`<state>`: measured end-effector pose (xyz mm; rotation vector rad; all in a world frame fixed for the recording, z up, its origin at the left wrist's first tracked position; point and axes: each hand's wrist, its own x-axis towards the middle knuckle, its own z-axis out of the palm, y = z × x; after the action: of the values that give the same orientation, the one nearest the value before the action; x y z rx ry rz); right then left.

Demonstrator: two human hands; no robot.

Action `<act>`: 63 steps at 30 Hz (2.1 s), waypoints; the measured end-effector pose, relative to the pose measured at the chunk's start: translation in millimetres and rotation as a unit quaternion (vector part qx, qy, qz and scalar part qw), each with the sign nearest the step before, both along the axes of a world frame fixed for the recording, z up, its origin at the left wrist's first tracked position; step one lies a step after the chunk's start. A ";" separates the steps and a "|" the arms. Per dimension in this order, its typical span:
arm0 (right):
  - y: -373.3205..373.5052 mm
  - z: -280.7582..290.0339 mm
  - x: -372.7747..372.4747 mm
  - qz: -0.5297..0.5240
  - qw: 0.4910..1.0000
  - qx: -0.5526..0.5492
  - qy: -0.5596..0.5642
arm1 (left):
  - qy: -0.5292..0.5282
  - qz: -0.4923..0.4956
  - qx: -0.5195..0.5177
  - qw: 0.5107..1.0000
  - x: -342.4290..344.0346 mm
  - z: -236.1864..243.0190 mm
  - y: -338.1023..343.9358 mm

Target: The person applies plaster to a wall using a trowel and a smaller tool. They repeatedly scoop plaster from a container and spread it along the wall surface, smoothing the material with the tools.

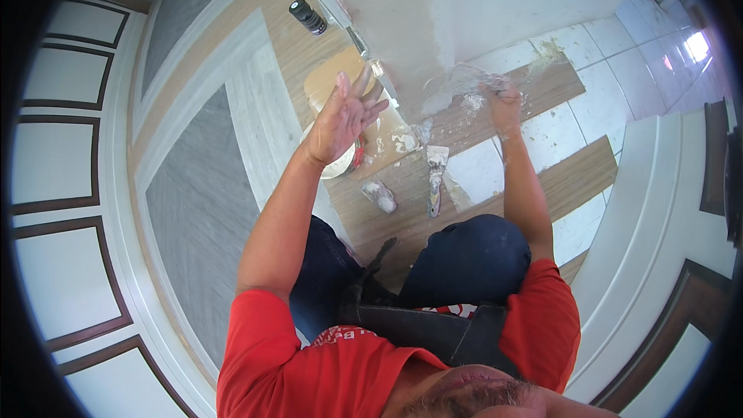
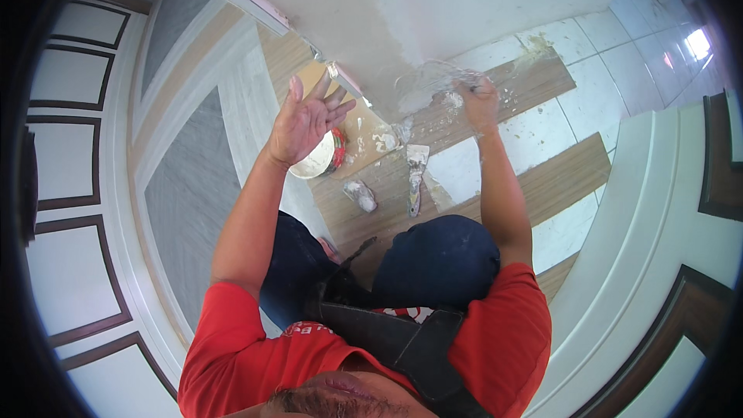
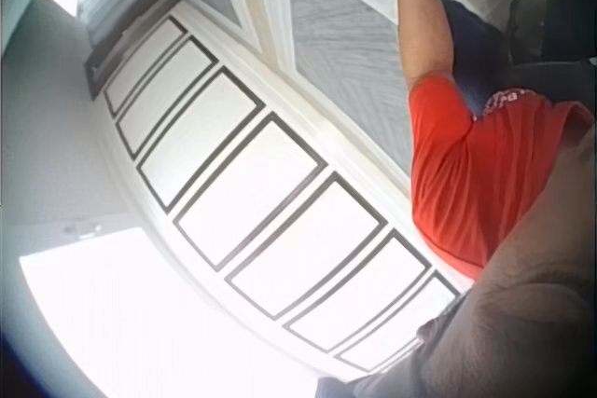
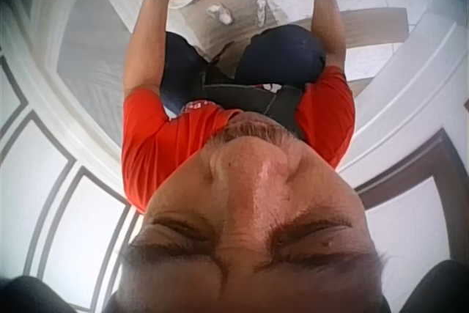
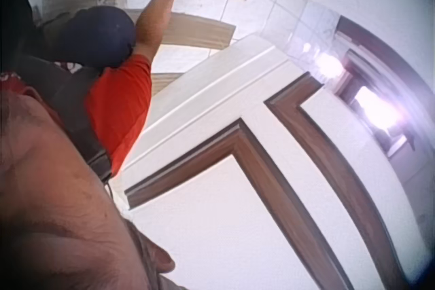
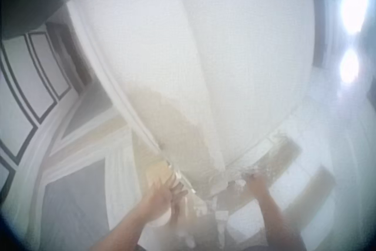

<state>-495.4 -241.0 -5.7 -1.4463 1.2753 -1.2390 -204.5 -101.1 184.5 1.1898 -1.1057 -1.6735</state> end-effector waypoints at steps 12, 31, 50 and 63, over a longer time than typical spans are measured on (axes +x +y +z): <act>59.3 8.7 23.6 0.186 0.862 -0.389 0.268 | 0.006 -0.007 -0.004 1.000 1.9 -3.8 -2.8; 47.0 105.4 22.4 0.087 0.820 -0.524 0.213 | 0.001 0.001 0.003 1.000 -0.2 -0.7 -0.9; 65.1 88.7 12.0 -0.037 0.995 -0.081 -0.046 | -0.019 -0.002 0.007 1.000 0.1 1.0 -2.0; 45.8 91.7 36.7 -0.031 0.990 -0.115 0.073 | -0.009 -0.009 0.001 1.000 -0.8 -1.3 -3.7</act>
<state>-458.7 -195.2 86.0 -1.6994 1.3151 -1.3797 -205.4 -104.9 183.2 1.2013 -1.1280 -1.6820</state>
